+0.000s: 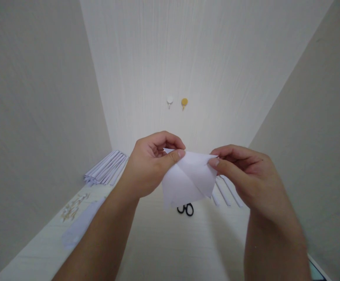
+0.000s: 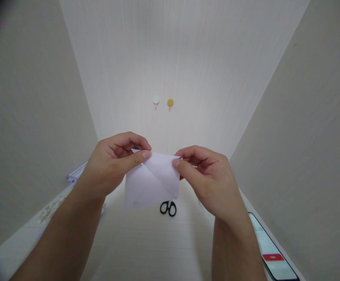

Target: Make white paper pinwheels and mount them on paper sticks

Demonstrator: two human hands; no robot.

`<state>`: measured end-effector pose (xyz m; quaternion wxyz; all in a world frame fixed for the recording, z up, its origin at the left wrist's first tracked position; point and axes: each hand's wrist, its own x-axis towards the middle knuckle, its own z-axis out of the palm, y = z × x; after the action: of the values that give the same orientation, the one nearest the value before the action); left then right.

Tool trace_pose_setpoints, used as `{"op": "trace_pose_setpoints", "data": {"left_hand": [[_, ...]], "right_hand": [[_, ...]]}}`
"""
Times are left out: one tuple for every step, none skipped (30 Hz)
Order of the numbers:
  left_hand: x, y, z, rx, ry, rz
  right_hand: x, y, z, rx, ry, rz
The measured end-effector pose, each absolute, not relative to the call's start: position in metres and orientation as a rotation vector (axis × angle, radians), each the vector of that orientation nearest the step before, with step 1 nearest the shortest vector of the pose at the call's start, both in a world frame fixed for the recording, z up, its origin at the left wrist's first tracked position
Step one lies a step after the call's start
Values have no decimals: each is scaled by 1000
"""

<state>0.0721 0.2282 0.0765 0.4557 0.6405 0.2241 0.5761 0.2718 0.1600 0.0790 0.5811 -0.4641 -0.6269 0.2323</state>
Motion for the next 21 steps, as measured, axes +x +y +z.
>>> {"op": "trace_pose_setpoints", "data": {"left_hand": [[72,228,76,1575,548,1424],[72,228,76,1573,546,1429],[72,228,76,1579,549,1434],[72,228,76,1599,556,1444],[72,227,77,1639,575,1454],[72,225,77,1698,605,1462],[72,223,79,1776,638,1464],[72,221,80,1866,669,1448],[72,218,82,1955,695,1414],[72,215,84,2029,710,1367],[72,213,86,2080,718,1321],[72,211,87,2106,720,1284],[72,209,88,2106,720,1257],[72,208,88,2087,718,1246],[72,208,88,2058,714,1246],[72,208,88,2025,710,1246],[72,209,87,1991,711,1250],[72,210,87,1957,715,1259],[72,211,86,1925,724,1268],[73,213,85,1894,735,1275],[73,214,84,1862,740,1278]], "right_hand": [[272,160,79,-1088,-1462,540],[272,160,79,-1091,-1458,534],[272,160,79,-1095,-1455,529],[271,159,80,-1099,-1454,521],[270,159,81,-1107,-1454,509],[269,158,82,-1123,-1460,492],[268,157,83,-1145,-1474,476],[266,156,84,-1171,-1494,459],[264,155,86,-1198,-1515,443],[262,154,87,-1222,-1534,430],[260,153,88,-1241,-1547,425],[258,153,89,-1252,-1551,426],[258,153,89,-1254,-1549,435],[257,153,88,-1248,-1546,451],[258,154,88,-1234,-1540,472],[259,155,87,-1217,-1531,491],[260,156,86,-1199,-1515,496],[262,156,85,-1185,-1493,481],[263,157,84,-1174,-1466,444],[263,156,84,-1165,-1437,389],[263,155,84,-1158,-1410,329]]}}
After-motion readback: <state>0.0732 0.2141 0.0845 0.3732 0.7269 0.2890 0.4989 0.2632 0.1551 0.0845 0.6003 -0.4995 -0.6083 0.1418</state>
